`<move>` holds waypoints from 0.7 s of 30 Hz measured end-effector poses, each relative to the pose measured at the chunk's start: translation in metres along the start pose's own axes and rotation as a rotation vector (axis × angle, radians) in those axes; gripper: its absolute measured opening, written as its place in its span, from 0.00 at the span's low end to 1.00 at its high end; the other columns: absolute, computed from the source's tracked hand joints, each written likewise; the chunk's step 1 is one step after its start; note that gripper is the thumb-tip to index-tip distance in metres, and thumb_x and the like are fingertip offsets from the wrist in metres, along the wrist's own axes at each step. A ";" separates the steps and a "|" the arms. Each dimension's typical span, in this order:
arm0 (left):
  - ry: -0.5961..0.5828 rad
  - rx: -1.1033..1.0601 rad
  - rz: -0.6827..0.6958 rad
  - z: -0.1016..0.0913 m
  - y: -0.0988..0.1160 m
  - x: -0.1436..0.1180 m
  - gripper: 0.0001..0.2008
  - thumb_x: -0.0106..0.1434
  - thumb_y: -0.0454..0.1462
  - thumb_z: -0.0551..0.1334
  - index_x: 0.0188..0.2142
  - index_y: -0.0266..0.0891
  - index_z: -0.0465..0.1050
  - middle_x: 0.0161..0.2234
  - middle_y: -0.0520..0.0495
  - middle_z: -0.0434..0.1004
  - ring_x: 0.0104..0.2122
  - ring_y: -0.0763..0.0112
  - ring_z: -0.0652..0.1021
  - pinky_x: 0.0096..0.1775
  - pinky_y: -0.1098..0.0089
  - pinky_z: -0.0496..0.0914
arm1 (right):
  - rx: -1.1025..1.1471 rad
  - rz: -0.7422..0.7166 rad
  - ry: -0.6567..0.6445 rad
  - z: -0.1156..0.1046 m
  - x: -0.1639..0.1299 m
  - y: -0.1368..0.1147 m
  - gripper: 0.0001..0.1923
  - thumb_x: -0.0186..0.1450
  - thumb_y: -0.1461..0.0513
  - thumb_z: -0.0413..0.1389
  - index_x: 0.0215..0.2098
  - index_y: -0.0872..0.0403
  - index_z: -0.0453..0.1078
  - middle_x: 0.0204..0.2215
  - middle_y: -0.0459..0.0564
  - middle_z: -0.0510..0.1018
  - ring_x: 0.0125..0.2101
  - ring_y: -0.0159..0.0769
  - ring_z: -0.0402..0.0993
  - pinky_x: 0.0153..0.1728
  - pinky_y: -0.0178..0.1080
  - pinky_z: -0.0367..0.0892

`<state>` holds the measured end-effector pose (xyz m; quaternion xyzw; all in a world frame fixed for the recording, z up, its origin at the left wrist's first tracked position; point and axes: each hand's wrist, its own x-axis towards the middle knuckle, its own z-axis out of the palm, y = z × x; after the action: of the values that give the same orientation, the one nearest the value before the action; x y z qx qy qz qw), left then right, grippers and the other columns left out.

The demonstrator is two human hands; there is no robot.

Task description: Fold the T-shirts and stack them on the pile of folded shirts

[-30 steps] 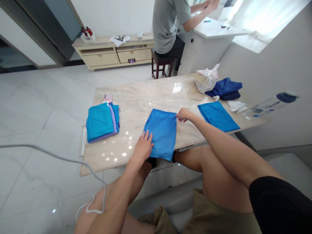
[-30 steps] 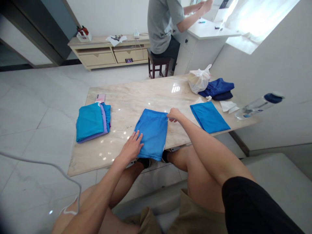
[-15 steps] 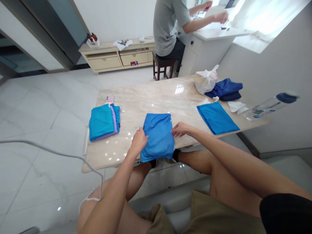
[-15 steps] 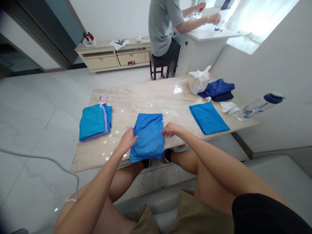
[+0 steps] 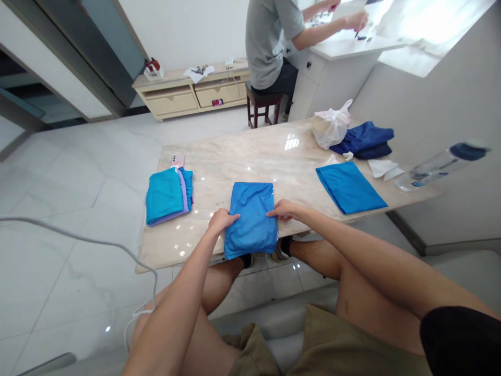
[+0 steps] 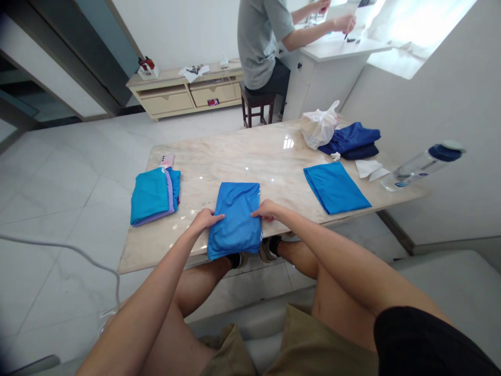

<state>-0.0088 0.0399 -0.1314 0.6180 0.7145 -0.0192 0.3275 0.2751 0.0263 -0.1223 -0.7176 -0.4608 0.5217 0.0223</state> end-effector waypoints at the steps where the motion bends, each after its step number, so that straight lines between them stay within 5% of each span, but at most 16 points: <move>1: 0.004 -0.042 -0.008 0.002 0.000 0.001 0.18 0.65 0.51 0.72 0.29 0.41 0.79 0.38 0.40 0.89 0.43 0.51 0.87 0.39 0.68 0.74 | 0.011 -0.003 0.001 0.000 -0.001 0.001 0.20 0.61 0.52 0.77 0.30 0.54 0.75 0.28 0.48 0.81 0.28 0.34 0.78 0.29 0.33 0.74; 9: -0.074 -0.531 -0.100 0.011 0.012 -0.008 0.16 0.64 0.47 0.75 0.37 0.35 0.81 0.33 0.42 0.87 0.41 0.54 0.86 0.33 0.69 0.74 | 0.111 -0.055 -0.011 -0.004 -0.008 0.008 0.17 0.62 0.53 0.77 0.35 0.55 0.77 0.38 0.54 0.88 0.39 0.39 0.85 0.29 0.30 0.73; 16: -0.112 -0.549 -0.163 0.004 0.018 -0.010 0.12 0.64 0.42 0.75 0.34 0.36 0.80 0.28 0.45 0.84 0.32 0.60 0.83 0.28 0.70 0.68 | 0.109 -0.040 -0.012 -0.011 -0.013 0.009 0.16 0.61 0.55 0.78 0.32 0.55 0.80 0.34 0.53 0.87 0.38 0.39 0.85 0.31 0.31 0.74; 21: -0.204 -0.609 -0.094 0.000 0.013 -0.010 0.18 0.57 0.46 0.79 0.39 0.37 0.81 0.37 0.44 0.87 0.38 0.62 0.82 0.33 0.71 0.68 | 0.165 -0.053 0.015 -0.028 -0.013 0.007 0.13 0.63 0.57 0.77 0.34 0.56 0.82 0.39 0.54 0.88 0.43 0.41 0.85 0.39 0.34 0.78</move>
<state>0.0037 0.0344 -0.1218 0.4529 0.6786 0.1186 0.5659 0.3003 0.0259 -0.1036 -0.7049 -0.4349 0.5517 0.0984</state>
